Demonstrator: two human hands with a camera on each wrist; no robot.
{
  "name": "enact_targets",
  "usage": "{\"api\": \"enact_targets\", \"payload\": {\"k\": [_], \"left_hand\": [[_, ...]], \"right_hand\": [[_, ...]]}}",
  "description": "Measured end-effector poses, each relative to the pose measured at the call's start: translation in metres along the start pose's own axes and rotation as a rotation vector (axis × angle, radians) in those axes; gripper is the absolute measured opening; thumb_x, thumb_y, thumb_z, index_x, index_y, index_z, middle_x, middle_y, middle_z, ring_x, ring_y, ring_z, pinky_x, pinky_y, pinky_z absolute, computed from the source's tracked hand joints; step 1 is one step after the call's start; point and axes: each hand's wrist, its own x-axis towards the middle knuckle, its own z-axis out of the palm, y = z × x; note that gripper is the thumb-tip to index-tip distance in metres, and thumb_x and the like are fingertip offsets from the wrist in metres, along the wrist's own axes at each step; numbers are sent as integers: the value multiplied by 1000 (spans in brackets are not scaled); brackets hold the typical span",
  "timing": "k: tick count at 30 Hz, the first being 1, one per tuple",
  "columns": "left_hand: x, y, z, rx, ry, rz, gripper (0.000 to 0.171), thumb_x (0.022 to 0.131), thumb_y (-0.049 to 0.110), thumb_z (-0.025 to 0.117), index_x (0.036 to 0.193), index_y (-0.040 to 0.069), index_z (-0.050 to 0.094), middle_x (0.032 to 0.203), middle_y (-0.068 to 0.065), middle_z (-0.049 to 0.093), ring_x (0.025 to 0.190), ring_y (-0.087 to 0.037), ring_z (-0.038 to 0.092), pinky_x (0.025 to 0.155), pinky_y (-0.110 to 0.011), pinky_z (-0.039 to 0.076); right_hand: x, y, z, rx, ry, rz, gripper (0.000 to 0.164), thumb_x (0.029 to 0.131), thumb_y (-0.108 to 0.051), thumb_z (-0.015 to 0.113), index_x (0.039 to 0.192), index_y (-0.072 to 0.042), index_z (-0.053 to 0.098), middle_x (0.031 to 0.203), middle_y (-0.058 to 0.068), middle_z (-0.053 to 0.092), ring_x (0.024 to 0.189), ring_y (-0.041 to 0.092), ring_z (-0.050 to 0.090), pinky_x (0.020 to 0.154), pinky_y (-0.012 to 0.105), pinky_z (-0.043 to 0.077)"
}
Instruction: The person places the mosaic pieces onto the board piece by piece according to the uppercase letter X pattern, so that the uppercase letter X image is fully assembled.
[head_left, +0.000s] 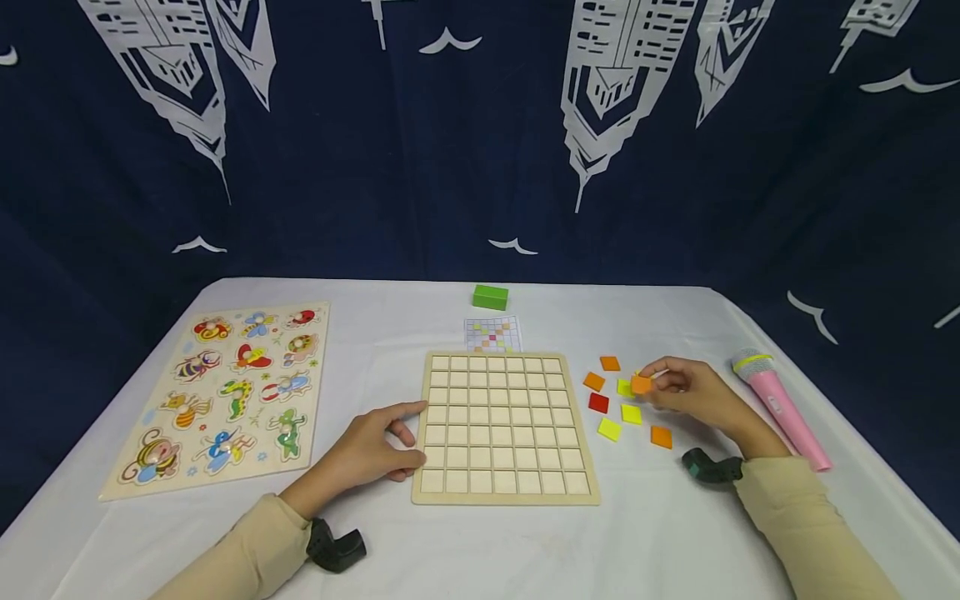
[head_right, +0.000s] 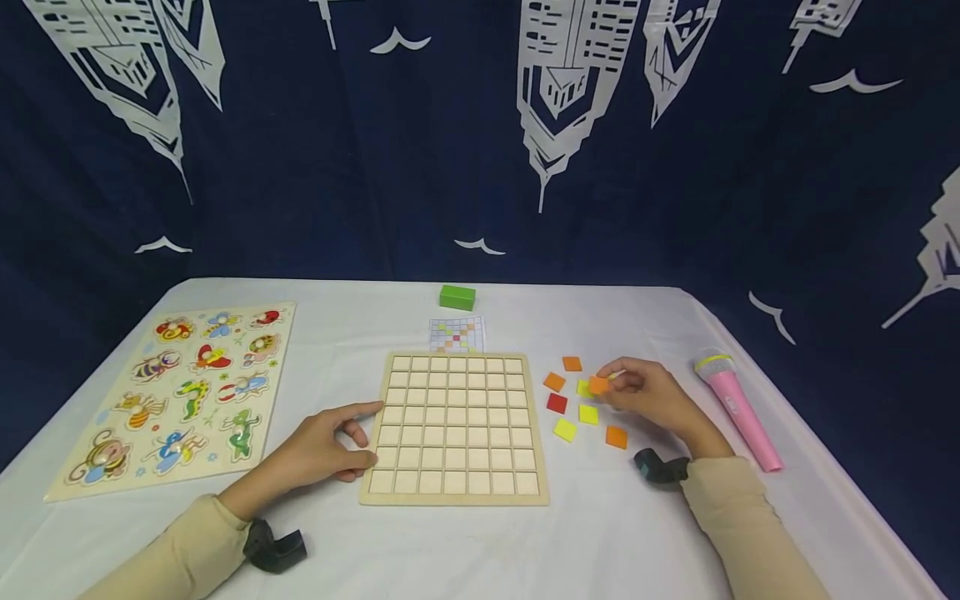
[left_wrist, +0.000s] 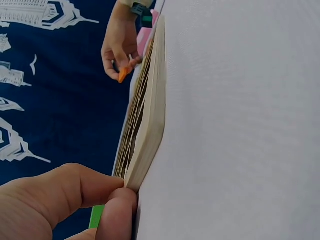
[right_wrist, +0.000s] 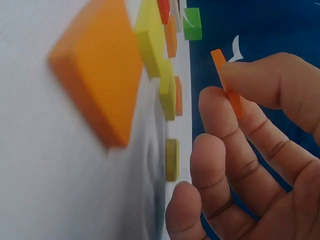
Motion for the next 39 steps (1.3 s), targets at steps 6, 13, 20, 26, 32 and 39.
{"api": "enact_targets", "payload": {"k": [6, 13, 20, 26, 32, 39], "left_hand": [[0, -2, 0, -15, 2, 20, 77, 82, 0, 87, 154, 3, 59, 97, -7, 65, 60, -14, 72, 57, -30, 65], [-1, -3, -1, -39, -7, 26, 77, 82, 1, 86, 154, 2, 59, 99, -8, 65, 61, -15, 73, 59, -31, 65], [0, -5, -1, -52, -3, 20, 77, 82, 1, 87, 154, 2, 59, 99, -9, 65, 62, -15, 73, 59, -31, 66], [0, -4, -1, -49, 3, 19, 77, 82, 0, 87, 153, 2, 59, 98, -8, 66, 61, -15, 73, 59, -31, 65], [1, -4, -2, -50, 1, 21, 76, 82, 0, 87, 153, 2, 59, 98, -8, 66, 61, -15, 73, 59, -31, 65], [1, -4, -1, -41, -1, 28, 76, 83, 0, 86, 154, 1, 58, 99, -8, 65, 61, -14, 72, 59, -30, 65]], "right_hand": [[6, -8, 6, 62, -15, 15, 35, 100, -2, 72, 129, 13, 63, 92, 6, 71, 78, 16, 65, 68, 23, 57], [17, -17, 14, 123, -51, 57, 39, 101, -6, 71, 134, 14, 60, 97, 8, 74, 81, 16, 66, 69, 25, 59], [26, -24, 22, 220, -99, 63, 43, 102, -6, 71, 137, 16, 57, 96, 2, 75, 84, 15, 66, 71, 25, 58], [35, -30, 30, 245, -120, 85, 43, 101, -7, 73, 135, 14, 58, 92, 0, 73, 78, 15, 63, 67, 23, 54], [44, -37, 37, 268, -150, 67, 41, 102, -7, 72, 135, 14, 58, 95, 2, 76, 82, 15, 70, 70, 23, 55], [54, -44, 49, 243, -165, 66, 40, 102, -8, 74, 134, 12, 61, 96, 4, 76, 79, 16, 63, 70, 24, 54]]}}
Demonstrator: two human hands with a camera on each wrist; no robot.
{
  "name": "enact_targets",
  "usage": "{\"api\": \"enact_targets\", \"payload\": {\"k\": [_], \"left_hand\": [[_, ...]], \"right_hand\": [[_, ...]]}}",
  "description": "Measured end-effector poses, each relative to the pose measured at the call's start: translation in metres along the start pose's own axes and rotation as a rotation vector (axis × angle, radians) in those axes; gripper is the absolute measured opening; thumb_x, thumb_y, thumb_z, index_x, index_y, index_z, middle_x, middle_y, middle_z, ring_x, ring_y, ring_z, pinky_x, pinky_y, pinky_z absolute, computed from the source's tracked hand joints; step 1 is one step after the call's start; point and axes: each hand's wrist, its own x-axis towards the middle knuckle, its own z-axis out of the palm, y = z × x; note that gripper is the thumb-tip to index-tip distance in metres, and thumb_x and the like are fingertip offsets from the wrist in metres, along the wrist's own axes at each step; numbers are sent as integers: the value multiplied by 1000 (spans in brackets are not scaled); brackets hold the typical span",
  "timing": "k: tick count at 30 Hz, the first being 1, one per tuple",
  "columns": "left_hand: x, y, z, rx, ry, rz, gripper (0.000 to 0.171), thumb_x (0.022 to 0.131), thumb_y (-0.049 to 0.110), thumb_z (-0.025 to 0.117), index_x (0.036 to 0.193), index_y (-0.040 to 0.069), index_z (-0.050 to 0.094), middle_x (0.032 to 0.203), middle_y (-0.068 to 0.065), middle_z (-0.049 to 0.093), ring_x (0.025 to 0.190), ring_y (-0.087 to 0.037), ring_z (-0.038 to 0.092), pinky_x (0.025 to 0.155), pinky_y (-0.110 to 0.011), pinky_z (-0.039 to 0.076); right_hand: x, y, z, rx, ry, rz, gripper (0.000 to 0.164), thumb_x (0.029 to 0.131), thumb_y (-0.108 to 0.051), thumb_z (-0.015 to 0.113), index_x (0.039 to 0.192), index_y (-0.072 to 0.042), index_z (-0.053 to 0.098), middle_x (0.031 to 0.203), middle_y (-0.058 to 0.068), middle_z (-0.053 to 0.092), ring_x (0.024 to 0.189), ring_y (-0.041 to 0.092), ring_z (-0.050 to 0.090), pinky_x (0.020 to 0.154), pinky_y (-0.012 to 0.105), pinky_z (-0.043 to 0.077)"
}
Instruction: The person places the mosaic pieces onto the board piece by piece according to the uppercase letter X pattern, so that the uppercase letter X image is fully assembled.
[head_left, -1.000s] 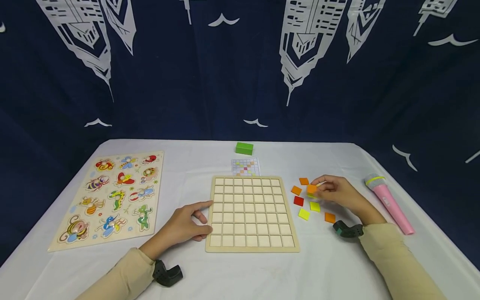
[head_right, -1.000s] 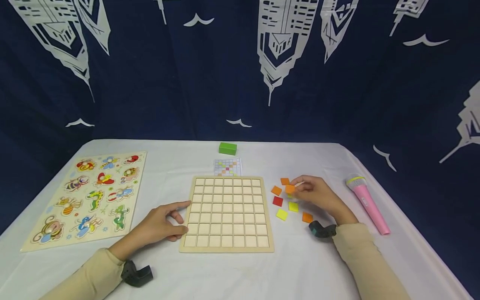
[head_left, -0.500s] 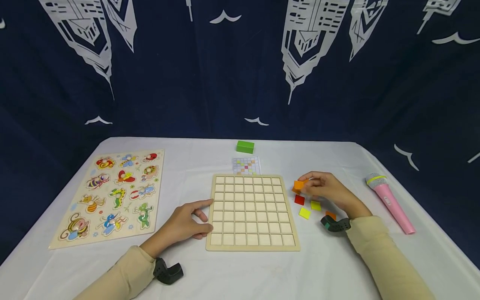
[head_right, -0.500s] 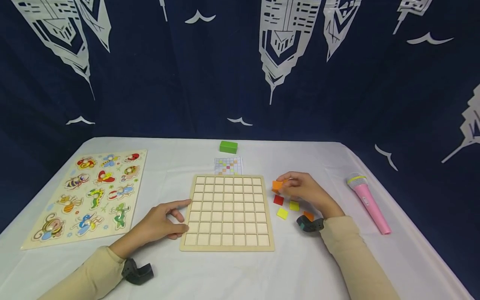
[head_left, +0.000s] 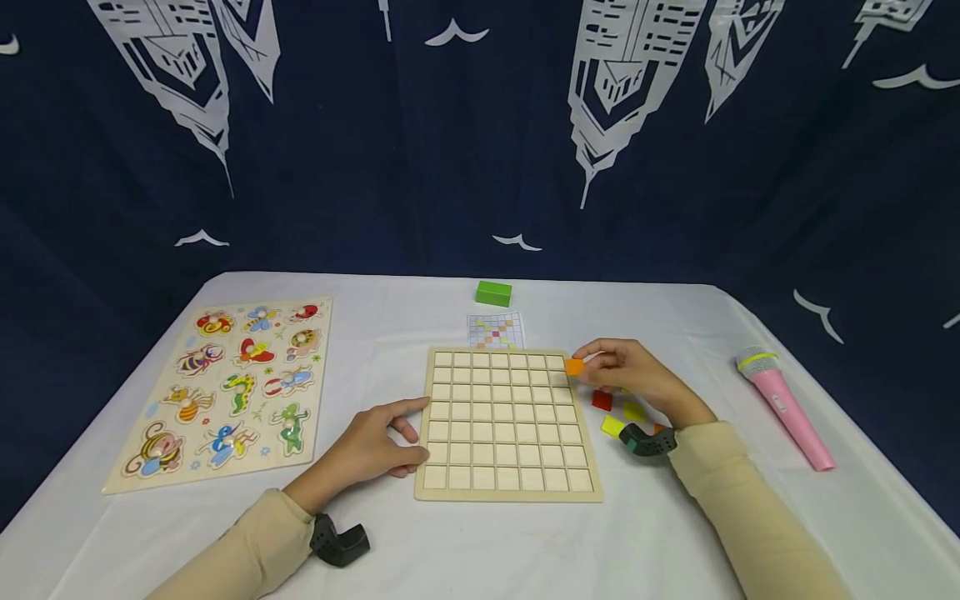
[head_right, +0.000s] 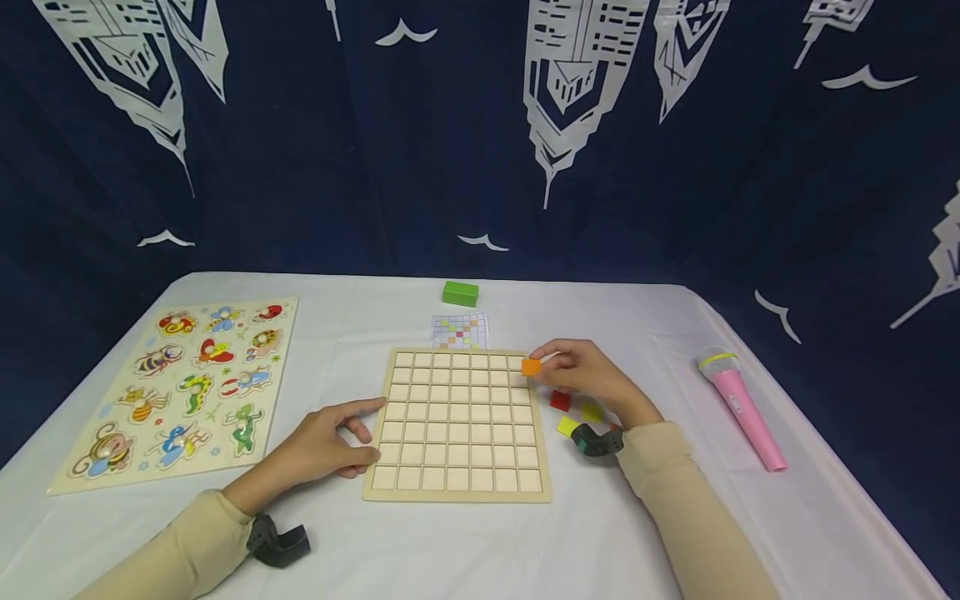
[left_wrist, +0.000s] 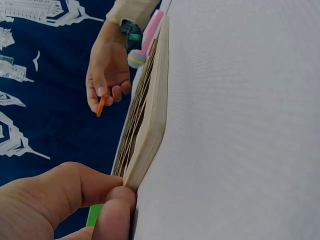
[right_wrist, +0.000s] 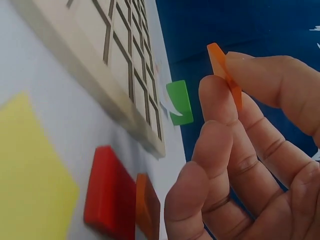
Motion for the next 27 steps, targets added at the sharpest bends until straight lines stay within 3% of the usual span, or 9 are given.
{"api": "enact_targets", "payload": {"k": [11, 18, 23, 27], "left_hand": [[0, -1, 1, -1, 10, 3, 76, 82, 0, 86, 154, 2, 59, 97, -7, 66, 61, -14, 72, 58, -30, 65], [1, -1, 0, 7, 12, -1, 76, 82, 0, 87, 153, 2, 60, 97, -7, 67, 60, -14, 72, 57, -30, 65], [1, -2, 0, 5, 9, 1, 76, 82, 0, 86, 153, 2, 60, 96, -7, 67, 60, -14, 72, 57, -30, 65], [2, -2, 0, 8, 7, -1, 75, 82, 0, 86, 153, 2, 60, 96, -7, 67, 61, -14, 73, 57, -30, 65]], "right_hand": [[18, -10, 21, -10, -9, -1, 39, 97, -2, 75, 131, 12, 63, 92, 5, 76, 71, 13, 57, 63, 22, 48], [27, -16, 33, -5, -46, -39, 37, 98, 0, 75, 130, 13, 64, 93, 9, 77, 76, 12, 67, 71, 22, 58], [35, -21, 43, 11, -72, -82, 35, 97, 2, 75, 128, 14, 64, 86, 6, 76, 67, 12, 54, 63, 22, 47], [40, -25, 51, 4, -70, -87, 35, 96, 0, 77, 127, 12, 66, 83, 1, 75, 65, 12, 52, 61, 21, 45]]}}
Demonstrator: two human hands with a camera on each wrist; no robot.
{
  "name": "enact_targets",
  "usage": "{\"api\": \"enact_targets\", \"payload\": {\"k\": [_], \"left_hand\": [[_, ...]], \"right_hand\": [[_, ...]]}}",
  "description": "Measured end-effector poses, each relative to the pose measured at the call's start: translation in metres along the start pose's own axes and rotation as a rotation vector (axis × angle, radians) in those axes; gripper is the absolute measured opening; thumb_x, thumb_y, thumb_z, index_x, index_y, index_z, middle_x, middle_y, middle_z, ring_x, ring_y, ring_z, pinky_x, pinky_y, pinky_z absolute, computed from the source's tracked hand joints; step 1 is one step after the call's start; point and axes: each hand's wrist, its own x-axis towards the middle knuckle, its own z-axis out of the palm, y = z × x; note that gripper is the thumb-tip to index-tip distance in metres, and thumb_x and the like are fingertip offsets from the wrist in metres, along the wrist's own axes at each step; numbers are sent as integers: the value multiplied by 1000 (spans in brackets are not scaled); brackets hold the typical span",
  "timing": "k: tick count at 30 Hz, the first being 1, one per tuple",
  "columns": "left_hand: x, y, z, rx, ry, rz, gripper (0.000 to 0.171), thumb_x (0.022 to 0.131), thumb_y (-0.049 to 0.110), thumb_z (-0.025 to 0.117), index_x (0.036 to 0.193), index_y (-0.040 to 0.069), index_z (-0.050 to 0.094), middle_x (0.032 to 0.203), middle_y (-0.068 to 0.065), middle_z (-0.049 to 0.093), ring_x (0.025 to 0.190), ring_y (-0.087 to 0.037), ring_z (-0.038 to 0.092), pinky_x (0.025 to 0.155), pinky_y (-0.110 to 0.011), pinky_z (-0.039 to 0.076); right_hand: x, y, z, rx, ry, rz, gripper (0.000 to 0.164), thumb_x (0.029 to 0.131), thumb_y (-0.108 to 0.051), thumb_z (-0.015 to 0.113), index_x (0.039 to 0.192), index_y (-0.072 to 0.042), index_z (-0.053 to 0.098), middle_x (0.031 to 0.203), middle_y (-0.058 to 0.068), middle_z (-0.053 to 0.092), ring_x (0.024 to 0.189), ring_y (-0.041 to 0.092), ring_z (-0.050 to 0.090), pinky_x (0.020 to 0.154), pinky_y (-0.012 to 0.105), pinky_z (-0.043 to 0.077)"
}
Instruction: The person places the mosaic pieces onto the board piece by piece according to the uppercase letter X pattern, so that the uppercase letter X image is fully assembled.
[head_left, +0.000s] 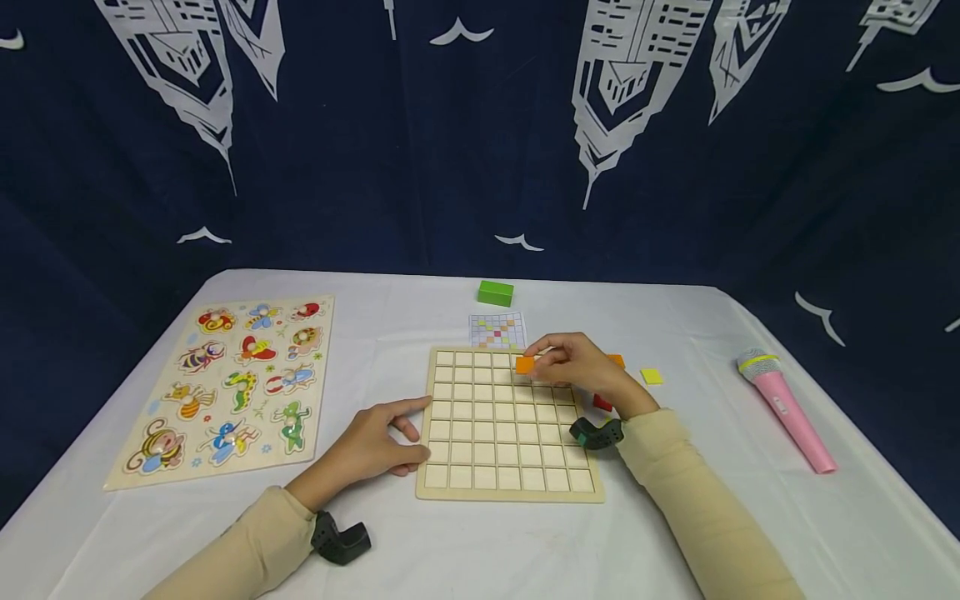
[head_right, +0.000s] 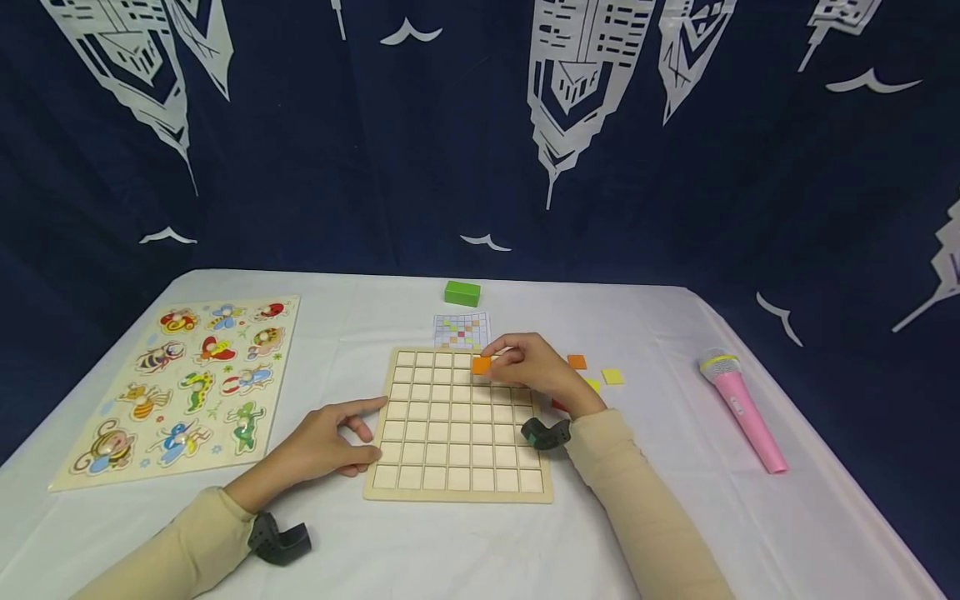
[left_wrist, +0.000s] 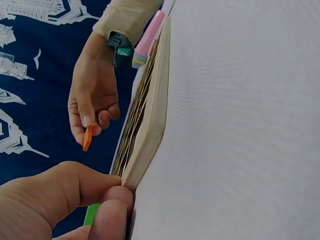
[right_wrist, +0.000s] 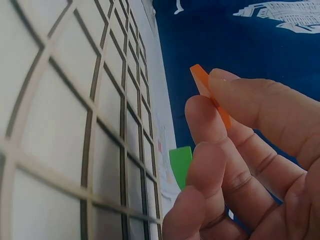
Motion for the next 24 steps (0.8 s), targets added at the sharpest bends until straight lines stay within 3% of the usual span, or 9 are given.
{"api": "enact_targets", "payload": {"k": [6, 13, 20, 24], "left_hand": [[0, 1, 0, 8, 1, -7, 75, 82, -1, 86, 153, 2, 60, 95, -6, 67, 61, -13, 73, 58, -30, 65], [0, 0, -1, 11, 0, -3, 75, 82, 0, 86, 153, 3, 60, 95, -6, 67, 60, -14, 72, 59, -31, 65], [1, 0, 0, 7, -5, -10, 75, 83, 0, 86, 153, 3, 60, 96, -6, 66, 61, -13, 72, 58, -30, 65], [2, -1, -1, 6, -8, -2, 74, 83, 0, 87, 153, 3, 60, 96, -7, 66, 62, -13, 72, 58, -30, 65]], "right_hand": [[7, -7, 12, -23, 7, 4, 34, 95, -4, 81, 125, 7, 70, 85, 1, 77, 73, 13, 61, 66, 22, 51], [16, -14, 28, -10, -26, -43, 32, 94, 1, 78, 123, 10, 70, 84, 0, 77, 80, 15, 70, 72, 23, 55], [27, -15, 40, -35, -29, -26, 30, 94, -1, 80, 121, 8, 72, 80, -2, 76, 81, 14, 70, 78, 25, 56], [32, -16, 47, -77, -24, -27, 28, 92, 0, 81, 118, 8, 73, 78, -2, 75, 77, 11, 67, 74, 23, 54]]}}
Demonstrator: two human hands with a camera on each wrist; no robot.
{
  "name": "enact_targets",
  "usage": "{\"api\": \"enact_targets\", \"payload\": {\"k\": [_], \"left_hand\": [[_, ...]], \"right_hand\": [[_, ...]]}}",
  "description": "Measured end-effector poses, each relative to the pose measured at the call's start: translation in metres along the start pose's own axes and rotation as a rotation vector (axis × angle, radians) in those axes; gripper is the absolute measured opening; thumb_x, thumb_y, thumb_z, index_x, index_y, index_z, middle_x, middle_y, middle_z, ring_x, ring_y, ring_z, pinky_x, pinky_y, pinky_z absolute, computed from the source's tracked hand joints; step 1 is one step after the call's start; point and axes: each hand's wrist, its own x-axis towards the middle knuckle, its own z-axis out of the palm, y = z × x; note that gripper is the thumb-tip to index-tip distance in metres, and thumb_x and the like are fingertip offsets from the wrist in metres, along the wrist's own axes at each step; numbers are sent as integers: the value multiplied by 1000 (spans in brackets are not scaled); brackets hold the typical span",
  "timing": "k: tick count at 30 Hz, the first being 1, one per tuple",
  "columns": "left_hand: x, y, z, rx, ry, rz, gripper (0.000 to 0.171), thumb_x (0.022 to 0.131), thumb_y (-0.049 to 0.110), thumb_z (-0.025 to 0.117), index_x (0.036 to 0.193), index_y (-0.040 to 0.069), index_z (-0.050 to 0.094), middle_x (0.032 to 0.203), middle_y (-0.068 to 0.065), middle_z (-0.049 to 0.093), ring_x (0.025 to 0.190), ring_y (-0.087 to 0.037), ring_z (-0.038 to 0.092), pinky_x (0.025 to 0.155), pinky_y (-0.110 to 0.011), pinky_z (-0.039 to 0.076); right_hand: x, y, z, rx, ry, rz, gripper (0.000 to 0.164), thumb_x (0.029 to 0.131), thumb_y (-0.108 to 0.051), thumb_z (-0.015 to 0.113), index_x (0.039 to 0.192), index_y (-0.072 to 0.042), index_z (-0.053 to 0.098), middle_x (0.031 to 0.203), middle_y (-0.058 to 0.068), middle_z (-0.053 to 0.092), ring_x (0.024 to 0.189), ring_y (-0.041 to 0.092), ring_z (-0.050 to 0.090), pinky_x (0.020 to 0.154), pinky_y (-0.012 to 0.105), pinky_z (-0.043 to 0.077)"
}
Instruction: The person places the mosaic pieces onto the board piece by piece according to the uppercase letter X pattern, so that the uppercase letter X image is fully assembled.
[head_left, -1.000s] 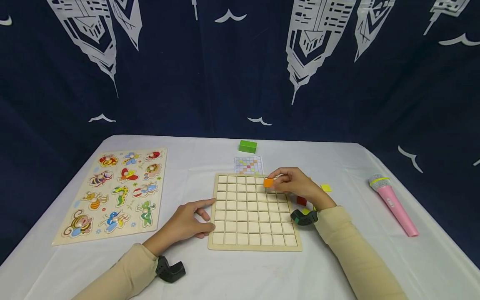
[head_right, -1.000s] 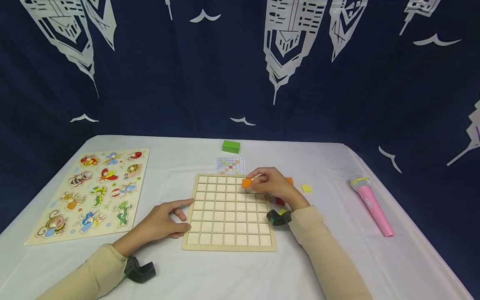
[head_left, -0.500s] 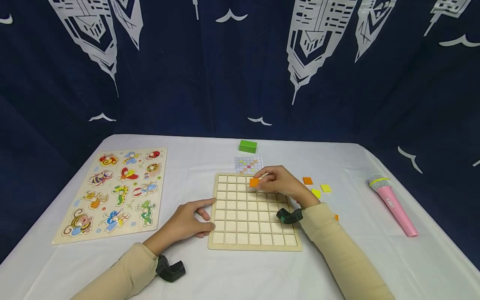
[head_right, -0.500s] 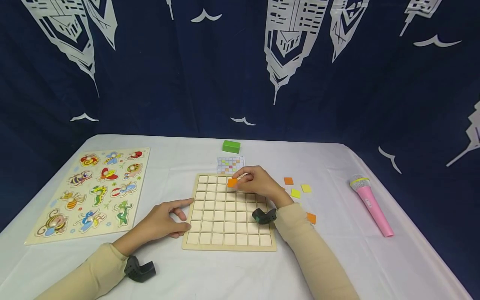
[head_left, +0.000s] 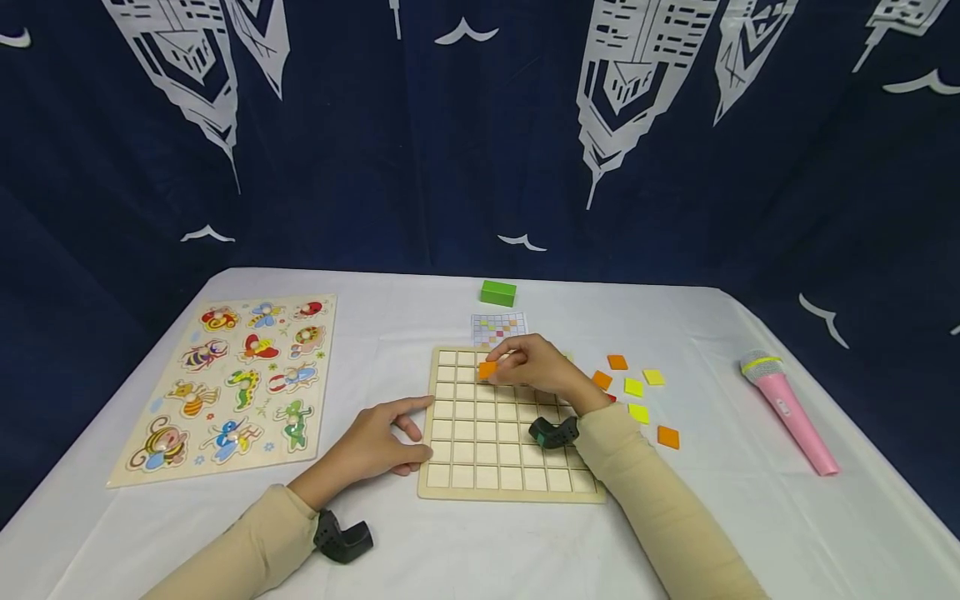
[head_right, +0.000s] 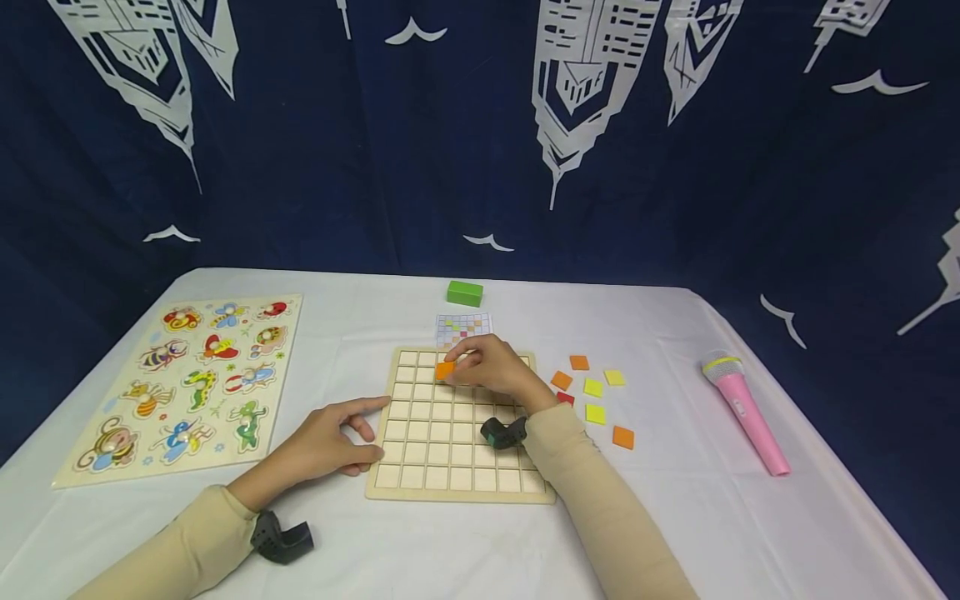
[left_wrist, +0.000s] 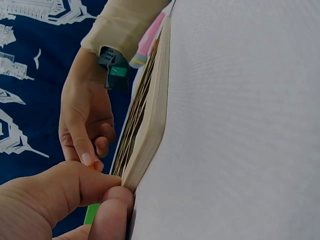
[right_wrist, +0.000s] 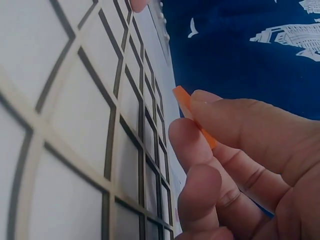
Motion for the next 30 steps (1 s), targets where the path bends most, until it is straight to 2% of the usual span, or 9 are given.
{"api": "enact_targets", "payload": {"k": [4, 7, 14, 20, 30], "left_hand": [[1, -1, 0, -4, -4, 7, 74, 83, 0, 87, 152, 2, 60, 96, -7, 65, 62, -14, 73, 58, -31, 65], [1, -1, 0, -4, -5, 7, 74, 83, 0, 87, 152, 2, 60, 96, -7, 66, 62, -14, 73, 58, -31, 65], [1, -1, 0, -1, -4, 6, 74, 83, 0, 87, 152, 2, 61, 96, -7, 66, 62, -13, 72, 58, -30, 65], [2, -1, 0, 5, -7, 5, 74, 83, 1, 87, 152, 2, 61, 95, -7, 65, 61, -13, 72, 57, -30, 65], [1, -1, -1, -2, -9, 6, 74, 84, 0, 87, 152, 2, 60, 95, -7, 65, 61, -13, 72, 57, -31, 65]], "right_hand": [[5, -2, 5, -44, 7, 2, 27, 91, 0, 83, 116, 7, 74, 78, -2, 75, 75, 10, 63, 73, 23, 50], [8, -6, 9, -74, 11, 15, 28, 91, -2, 84, 116, 5, 75, 78, -1, 75, 75, 9, 63, 77, 23, 50], [16, -12, 15, -124, 13, 72, 28, 93, -7, 83, 118, 2, 75, 86, 3, 78, 58, 11, 55, 56, 22, 48], [20, -13, 18, -139, 1, 86, 25, 93, -6, 82, 116, 2, 76, 88, 4, 79, 59, 10, 53, 54, 20, 46], [26, -11, 22, -199, -2, 64, 24, 91, -6, 83, 114, 1, 78, 81, 1, 71, 56, 8, 52, 52, 19, 45]]}}
